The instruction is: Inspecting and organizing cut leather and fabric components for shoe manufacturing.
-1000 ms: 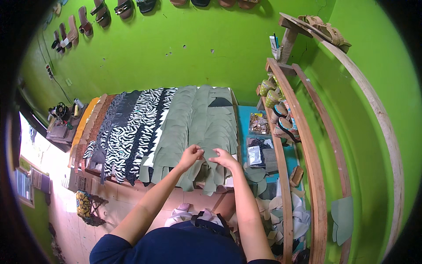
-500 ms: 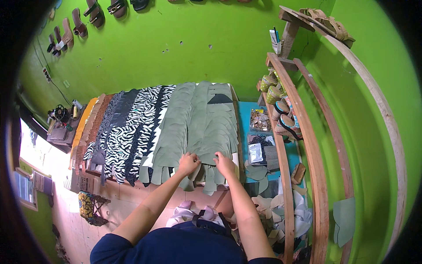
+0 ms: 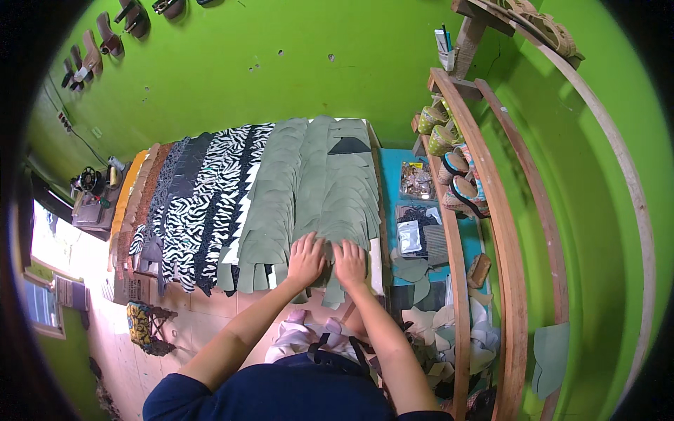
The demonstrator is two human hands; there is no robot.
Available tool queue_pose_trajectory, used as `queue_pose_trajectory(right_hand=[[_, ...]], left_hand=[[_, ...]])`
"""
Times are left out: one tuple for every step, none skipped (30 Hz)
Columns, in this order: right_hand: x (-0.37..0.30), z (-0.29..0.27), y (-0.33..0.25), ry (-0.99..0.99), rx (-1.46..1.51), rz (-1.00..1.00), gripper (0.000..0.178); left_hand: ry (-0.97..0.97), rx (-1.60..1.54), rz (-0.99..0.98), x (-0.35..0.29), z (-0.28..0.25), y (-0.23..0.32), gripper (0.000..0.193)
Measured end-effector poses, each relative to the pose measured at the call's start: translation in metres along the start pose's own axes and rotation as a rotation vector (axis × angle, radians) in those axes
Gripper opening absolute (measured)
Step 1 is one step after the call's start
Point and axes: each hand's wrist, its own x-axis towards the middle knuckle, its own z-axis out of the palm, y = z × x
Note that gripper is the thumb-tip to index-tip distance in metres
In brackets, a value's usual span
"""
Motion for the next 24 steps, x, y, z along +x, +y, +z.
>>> queue_pose_trajectory(right_hand=[[0.004, 0.000, -0.003, 0.033, 0.027, -0.007, 0.026], [0.009, 0.000, -0.005, 0.067, 0.054, -0.015, 0.032], [0.016, 0.001, -0.008, 0.067, 0.055, -0.018, 0.032], [0.023, 0.002, -0.010, 0.045, 0.039, 0.067, 0.037], [0.029, 0.002, -0.011, 0.022, 0.023, 0.151, 0.042], [0.033, 0.005, -0.009, -0.015, 0.019, 0.196, 0.044], [0.035, 0.008, -0.008, -0.014, 0.019, 0.193, 0.044], [0.035, 0.011, -0.006, -0.037, -0.031, 0.192, 0.046], [0.033, 0.015, -0.001, -0.062, -0.084, 0.198, 0.048], [0.029, 0.020, 0.004, -0.093, -0.080, 0.192, 0.050], [0.026, 0.025, 0.008, -0.095, -0.084, 0.199, 0.050], [0.025, 0.024, 0.006, -0.111, -0.102, 0.190, 0.050], [0.026, 0.024, 0.004, -0.129, -0.120, 0.182, 0.050], [0.029, 0.024, 0.003, -0.156, -0.140, 0.187, 0.050], [0.030, 0.025, 0.003, -0.164, -0.141, 0.196, 0.050], [0.031, 0.025, 0.003, -0.170, -0.147, 0.203, 0.050], [0.031, 0.025, 0.003, -0.177, -0.153, 0.210, 0.050], [0.032, 0.024, 0.001, -0.210, -0.156, 0.217, 0.050], [0.034, 0.023, 0.000, -0.216, -0.153, 0.225, 0.050], [0.036, 0.023, -0.001, -0.219, -0.160, 0.221, 0.049], [0.036, 0.023, -0.001, -0.222, -0.170, 0.223, 0.049], [0.036, 0.025, 0.000, -0.226, -0.170, 0.237, 0.049], [0.036, 0.027, -0.001, -0.204, -0.155, 0.228, 0.050], [0.037, 0.028, 0.000, -0.178, -0.143, 0.220, 0.050]], left_hand=[[-0.003, -0.003, 0.000, 0.005, 0.002, 0.001, 0.044], [0.029, 0.013, 0.026, 0.011, 0.005, 0.001, 0.044], [0.063, 0.032, 0.050, 0.018, 0.007, -0.001, 0.044], [0.009, 0.034, -0.007, 0.024, 0.010, -0.002, 0.045], [0.011, 0.036, -0.010, 0.027, 0.014, -0.002, 0.045], [0.010, 0.034, -0.038, 0.031, 0.020, -0.003, 0.046], [0.008, 0.032, -0.066, 0.034, 0.025, -0.005, 0.047], [0.011, 0.033, -0.068, 0.034, 0.029, -0.009, 0.047], [-0.024, 0.040, -0.037, 0.033, 0.033, -0.011, 0.047], [-0.060, 0.046, -0.006, 0.031, 0.037, -0.013, 0.048], [-0.063, 0.041, -0.001, 0.028, 0.041, -0.014, 0.048], [-0.082, 0.044, -0.060, 0.023, 0.041, -0.015, 0.049], [-0.103, 0.045, -0.118, 0.022, 0.043, -0.018, 0.050], [-0.127, 0.036, -0.119, 0.024, 0.046, -0.021, 0.052], [-0.138, 0.031, -0.115, 0.026, 0.046, -0.021, 0.052], [-0.141, 0.038, -0.119, 0.027, 0.045, -0.020, 0.052], [-0.144, 0.044, -0.123, 0.027, 0.044, -0.020, 0.052], [-0.167, 0.075, -0.138, 0.027, 0.045, -0.020, 0.052], [-0.176, 0.074, -0.135, 0.027, 0.045, -0.022, 0.052], [-0.172, 0.092, -0.135, 0.028, 0.046, -0.023, 0.052], [-0.169, 0.106, -0.131, 0.029, 0.047, -0.023, 0.052], [-0.179, 0.104, -0.120, 0.029, 0.047, -0.024, 0.052], [-0.180, 0.103, -0.126, 0.029, 0.046, -0.025, 0.052], [-0.178, 0.101, -0.128, 0.030, 0.047, -0.025, 0.052]])
